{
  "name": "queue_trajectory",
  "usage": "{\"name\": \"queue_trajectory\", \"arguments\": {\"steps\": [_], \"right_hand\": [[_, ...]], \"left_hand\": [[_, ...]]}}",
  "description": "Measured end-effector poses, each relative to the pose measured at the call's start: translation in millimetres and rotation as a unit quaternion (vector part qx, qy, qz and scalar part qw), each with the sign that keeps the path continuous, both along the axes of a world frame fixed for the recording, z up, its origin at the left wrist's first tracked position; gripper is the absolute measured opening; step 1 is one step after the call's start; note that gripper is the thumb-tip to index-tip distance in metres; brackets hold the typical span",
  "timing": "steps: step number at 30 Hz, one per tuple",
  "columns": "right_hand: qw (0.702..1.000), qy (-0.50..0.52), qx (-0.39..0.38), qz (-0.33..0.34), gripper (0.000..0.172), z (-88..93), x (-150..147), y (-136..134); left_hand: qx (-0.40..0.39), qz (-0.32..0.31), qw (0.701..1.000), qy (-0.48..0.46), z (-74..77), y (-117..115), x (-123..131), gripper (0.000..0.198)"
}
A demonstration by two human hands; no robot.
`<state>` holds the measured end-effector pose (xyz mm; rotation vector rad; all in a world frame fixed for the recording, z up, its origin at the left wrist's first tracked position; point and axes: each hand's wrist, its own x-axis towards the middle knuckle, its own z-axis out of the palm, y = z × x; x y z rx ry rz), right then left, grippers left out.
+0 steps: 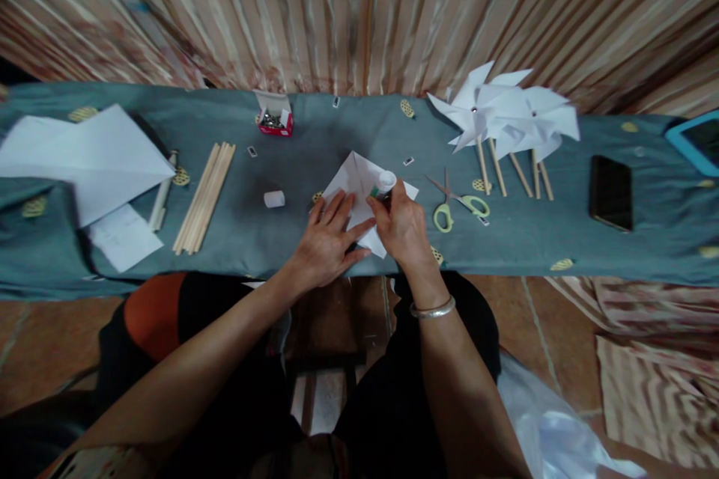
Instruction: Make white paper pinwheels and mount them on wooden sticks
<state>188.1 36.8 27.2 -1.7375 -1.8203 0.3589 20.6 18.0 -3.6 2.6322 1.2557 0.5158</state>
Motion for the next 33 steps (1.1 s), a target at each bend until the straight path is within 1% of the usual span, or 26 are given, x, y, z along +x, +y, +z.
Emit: {"name": "queue_trajectory", "arguments": {"steps": [7, 14, 18, 21, 23, 25, 26, 29, 31, 33], "right_hand": [[1.000, 0.011, 0.002, -0.004, 0.028, -1.4, -3, 5], [1.000, 0.013, -0.018, -0.004, 0.029, -1.1, -7, 8], [1.000, 0.021, -0.017, -0.007, 0.028, -0.3, -8, 9], [0.999, 0.046, -0.016, -0.008, 0.029, -2.6, -7, 9], [0.996, 0.089, -0.023, -0.005, 0.030, -6.4, -6, 10], [0.985, 0.171, -0.032, 0.001, 0.032, -10.6, -6, 11], [0.974, 0.224, -0.036, 0.001, 0.034, -12.2, -6, 12], [0.926, 0.375, -0.038, -0.019, 0.037, -11.9, -3, 17], [0.896, 0.440, -0.044, -0.033, 0.037, -7.5, 1, 20], [0.874, 0.482, -0.058, -0.035, 0.036, -2.2, 6, 22]], "left_hand": [[-0.001, -0.004, 1.000, -0.021, -2.5, 0, 0, 0.054], [-0.007, -0.001, 1.000, -0.014, -1.0, 0, 0, 0.055], [-0.005, -0.002, 1.000, -0.011, -0.5, 0, 0, 0.056], [-0.005, -0.001, 1.000, -0.014, -0.3, 0, 0, 0.056], [-0.009, -0.003, 1.000, -0.014, 0.3, 0, 0, 0.055], [-0.011, -0.004, 1.000, -0.014, 0.9, 0, 0, 0.054], [-0.012, -0.004, 1.000, -0.014, 1.1, 0, -1, 0.054], [-0.011, -0.005, 1.000, -0.019, 0.3, 0, -2, 0.053], [-0.010, -0.009, 1.000, -0.025, -0.3, 0, -2, 0.053], [-0.011, -0.013, 0.999, -0.037, 0.6, -1, -2, 0.055]]}}
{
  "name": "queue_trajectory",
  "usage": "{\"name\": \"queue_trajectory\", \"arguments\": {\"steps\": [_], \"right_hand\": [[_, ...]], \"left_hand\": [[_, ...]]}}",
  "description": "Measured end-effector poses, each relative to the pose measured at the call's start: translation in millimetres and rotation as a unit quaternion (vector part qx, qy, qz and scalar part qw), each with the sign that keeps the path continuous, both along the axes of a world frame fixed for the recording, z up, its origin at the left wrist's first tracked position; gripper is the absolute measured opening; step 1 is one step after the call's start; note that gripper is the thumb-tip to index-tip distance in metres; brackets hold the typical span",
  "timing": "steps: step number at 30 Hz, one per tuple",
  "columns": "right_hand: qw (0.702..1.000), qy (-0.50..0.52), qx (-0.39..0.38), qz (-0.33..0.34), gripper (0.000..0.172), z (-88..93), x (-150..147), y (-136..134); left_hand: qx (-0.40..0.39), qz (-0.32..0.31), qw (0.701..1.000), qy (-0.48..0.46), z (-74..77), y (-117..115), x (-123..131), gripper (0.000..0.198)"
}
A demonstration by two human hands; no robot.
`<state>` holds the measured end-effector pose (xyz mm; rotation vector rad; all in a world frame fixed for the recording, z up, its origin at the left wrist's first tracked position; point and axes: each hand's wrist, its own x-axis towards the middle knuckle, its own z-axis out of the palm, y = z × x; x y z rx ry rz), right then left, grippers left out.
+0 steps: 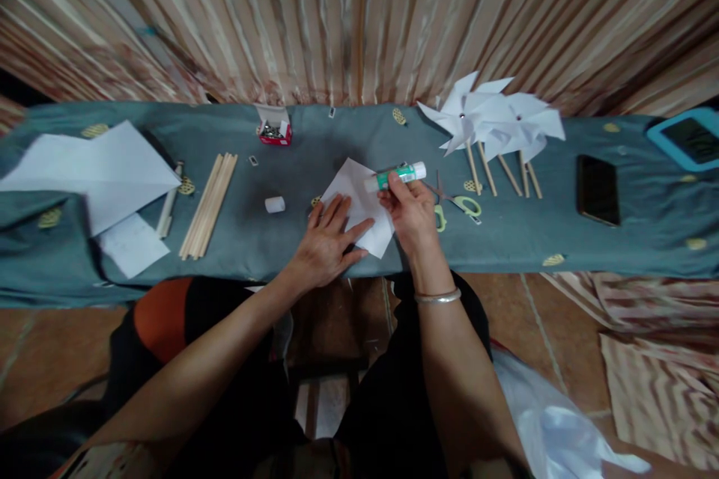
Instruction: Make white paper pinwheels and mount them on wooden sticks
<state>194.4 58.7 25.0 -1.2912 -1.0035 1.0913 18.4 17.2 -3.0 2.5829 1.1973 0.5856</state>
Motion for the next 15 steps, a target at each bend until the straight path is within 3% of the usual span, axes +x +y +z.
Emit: {"name": "queue_trajectory", "arguments": {"steps": [6, 12, 15], "right_hand": [[0.992, 0.125, -0.025, -0.005, 0.036, 6.3, 3, 0], [0.991, 0.130, -0.023, 0.008, 0.036, 6.5, 1, -3], [0.991, 0.126, -0.024, 0.025, 0.036, 7.5, 1, -5]], "left_hand": [[0.016, 0.028, 0.999, -0.030, 15.7, 7, -18, 0.058], [0.042, 0.187, 0.981, -0.022, 24.9, 24, -83, 0.053], [0.017, 0.205, 0.978, -0.020, 19.8, 26, -106, 0.049]]}}
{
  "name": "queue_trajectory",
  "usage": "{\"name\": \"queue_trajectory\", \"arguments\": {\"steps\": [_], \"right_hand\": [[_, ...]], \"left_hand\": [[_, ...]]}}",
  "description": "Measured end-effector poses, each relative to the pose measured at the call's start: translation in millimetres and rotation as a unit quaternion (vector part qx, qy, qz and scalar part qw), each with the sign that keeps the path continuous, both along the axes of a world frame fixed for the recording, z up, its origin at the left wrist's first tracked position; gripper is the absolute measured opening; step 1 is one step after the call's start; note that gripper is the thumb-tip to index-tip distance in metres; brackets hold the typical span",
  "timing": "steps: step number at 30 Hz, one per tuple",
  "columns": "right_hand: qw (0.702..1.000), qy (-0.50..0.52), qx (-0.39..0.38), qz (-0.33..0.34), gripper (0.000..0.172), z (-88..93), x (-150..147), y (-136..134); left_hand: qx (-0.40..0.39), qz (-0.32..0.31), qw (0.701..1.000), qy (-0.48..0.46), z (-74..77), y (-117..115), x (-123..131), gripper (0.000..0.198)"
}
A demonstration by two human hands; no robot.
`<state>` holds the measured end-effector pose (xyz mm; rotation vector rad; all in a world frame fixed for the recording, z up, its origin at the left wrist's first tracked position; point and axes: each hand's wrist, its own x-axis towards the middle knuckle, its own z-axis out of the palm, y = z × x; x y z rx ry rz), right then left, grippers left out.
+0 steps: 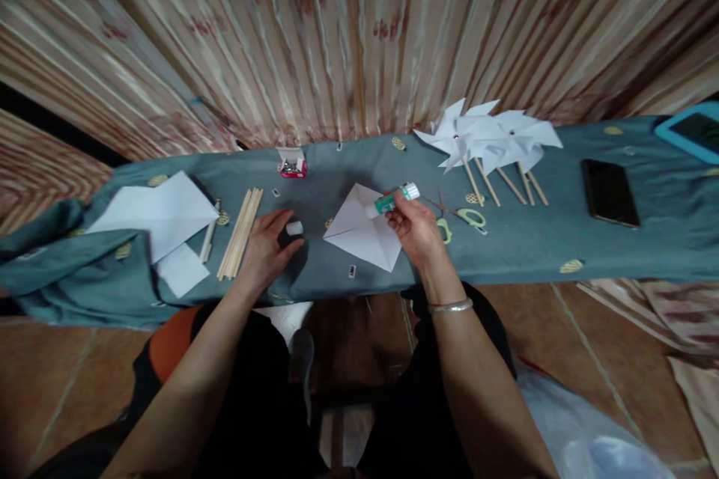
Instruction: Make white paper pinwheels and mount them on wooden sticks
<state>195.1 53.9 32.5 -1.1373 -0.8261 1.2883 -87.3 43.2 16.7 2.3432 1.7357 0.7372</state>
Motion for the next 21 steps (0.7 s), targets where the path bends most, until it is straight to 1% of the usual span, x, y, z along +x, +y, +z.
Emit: {"name": "queue_trajectory", "arguments": {"steps": [3, 7, 10, 14, 17, 21], "right_hand": [[1.000, 0.006, -0.001, 0.013, 0.034, 1.3, -4, -2], [0.997, 0.057, -0.033, 0.033, 0.035, 2.2, -16, -6], [0.991, 0.105, -0.065, 0.046, 0.034, 1.9, -26, -9], [0.986, 0.130, -0.077, 0.073, 0.029, 2.1, -35, -13], [0.983, 0.143, -0.081, 0.081, 0.030, 2.5, -37, -14], [0.982, 0.140, -0.080, 0.095, 0.032, 1.4, -38, -16]], "left_hand": [[0.001, -0.011, 1.000, -0.011, -5.6, 0, -6, 0.039], [0.007, 0.000, 0.998, -0.059, -5.4, 0, 5, 0.029], [-0.019, -0.014, 0.991, -0.131, -1.9, -2, 18, 0.028], [-0.051, -0.041, 0.974, -0.215, -1.0, -6, 34, 0.030], [-0.056, -0.044, 0.971, -0.228, -1.9, -7, 41, 0.031], [-0.058, -0.060, 0.968, -0.238, -0.5, -8, 45, 0.031]]}}
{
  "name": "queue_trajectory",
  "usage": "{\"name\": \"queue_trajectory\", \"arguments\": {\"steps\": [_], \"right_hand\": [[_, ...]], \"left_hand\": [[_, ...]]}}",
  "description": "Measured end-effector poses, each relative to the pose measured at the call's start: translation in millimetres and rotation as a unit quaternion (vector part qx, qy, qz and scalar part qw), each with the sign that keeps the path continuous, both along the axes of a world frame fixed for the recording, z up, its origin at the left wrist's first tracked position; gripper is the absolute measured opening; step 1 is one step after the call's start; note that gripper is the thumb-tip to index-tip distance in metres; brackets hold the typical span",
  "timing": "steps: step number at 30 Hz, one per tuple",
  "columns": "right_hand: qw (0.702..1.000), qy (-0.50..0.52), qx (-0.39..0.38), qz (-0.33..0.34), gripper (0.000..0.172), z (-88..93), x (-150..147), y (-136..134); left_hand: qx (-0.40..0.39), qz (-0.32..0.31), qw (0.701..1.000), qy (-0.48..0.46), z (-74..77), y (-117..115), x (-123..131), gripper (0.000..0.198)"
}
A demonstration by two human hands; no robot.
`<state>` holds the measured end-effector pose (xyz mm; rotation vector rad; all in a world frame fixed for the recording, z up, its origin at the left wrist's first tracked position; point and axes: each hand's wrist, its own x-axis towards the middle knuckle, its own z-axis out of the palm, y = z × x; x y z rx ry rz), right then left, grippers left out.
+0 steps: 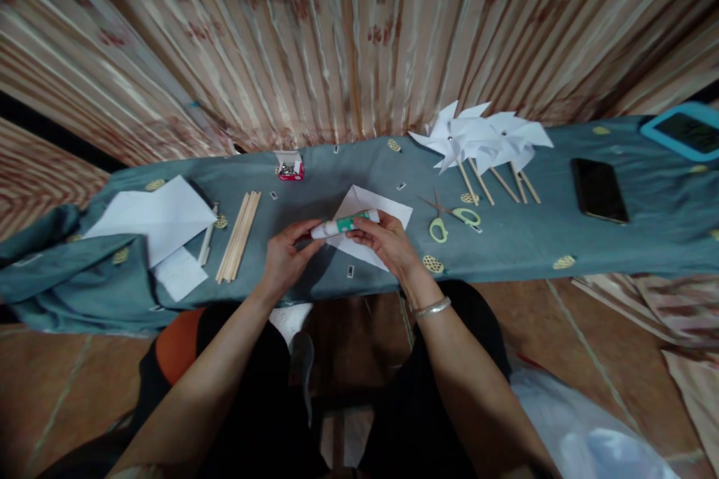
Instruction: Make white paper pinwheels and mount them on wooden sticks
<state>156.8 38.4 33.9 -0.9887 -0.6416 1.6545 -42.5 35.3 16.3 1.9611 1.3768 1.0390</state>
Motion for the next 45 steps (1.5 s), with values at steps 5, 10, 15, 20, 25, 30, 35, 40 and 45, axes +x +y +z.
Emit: {"name": "queue_trajectory", "arguments": {"steps": [5, 10, 15, 20, 25, 30, 35, 40, 45], "right_hand": [[1.000, -0.013, 0.008, 0.007, 0.037, -3.3, 0, 0], [1.000, -0.026, 0.011, 0.008, 0.036, -4.9, 0, 0], [0.999, -0.035, 0.004, 0.012, 0.037, -4.2, 0, -1], [0.999, -0.037, -0.002, 0.022, 0.036, -3.5, 0, -1], [0.999, -0.032, -0.004, 0.032, 0.038, -2.3, -2, -2], [0.998, -0.036, -0.009, 0.045, 0.039, -0.9, -6, -4], [0.997, -0.056, -0.004, 0.062, 0.041, -2.3, -16, -7], [0.990, -0.113, 0.023, 0.081, 0.042, -1.4, -14, -6], [0.974, -0.213, 0.072, -0.023, 0.043, -2.4, 28, -1]], "left_hand": [[0.000, -0.009, 0.999, -0.031, 2.9, -2, 1, 0.029], [0.012, -0.018, 0.999, -0.034, 4.6, -3, 1, 0.029], [0.030, -0.031, 0.999, -0.013, 6.4, -4, 1, 0.028], [0.042, -0.033, 0.999, 0.003, 8.3, -6, 1, 0.027], [0.060, -0.039, 0.997, 0.025, 10.1, -8, 0, 0.026], [0.067, -0.034, 0.996, 0.057, 11.3, -10, -2, 0.026], [0.064, -0.029, 0.996, 0.055, 10.9, -13, 0, 0.026], [0.019, -0.005, 0.999, 0.030, 7.2, -9, -5, 0.026], [-0.018, 0.084, 0.994, 0.073, 2.8, 6, -36, 0.028]]}}
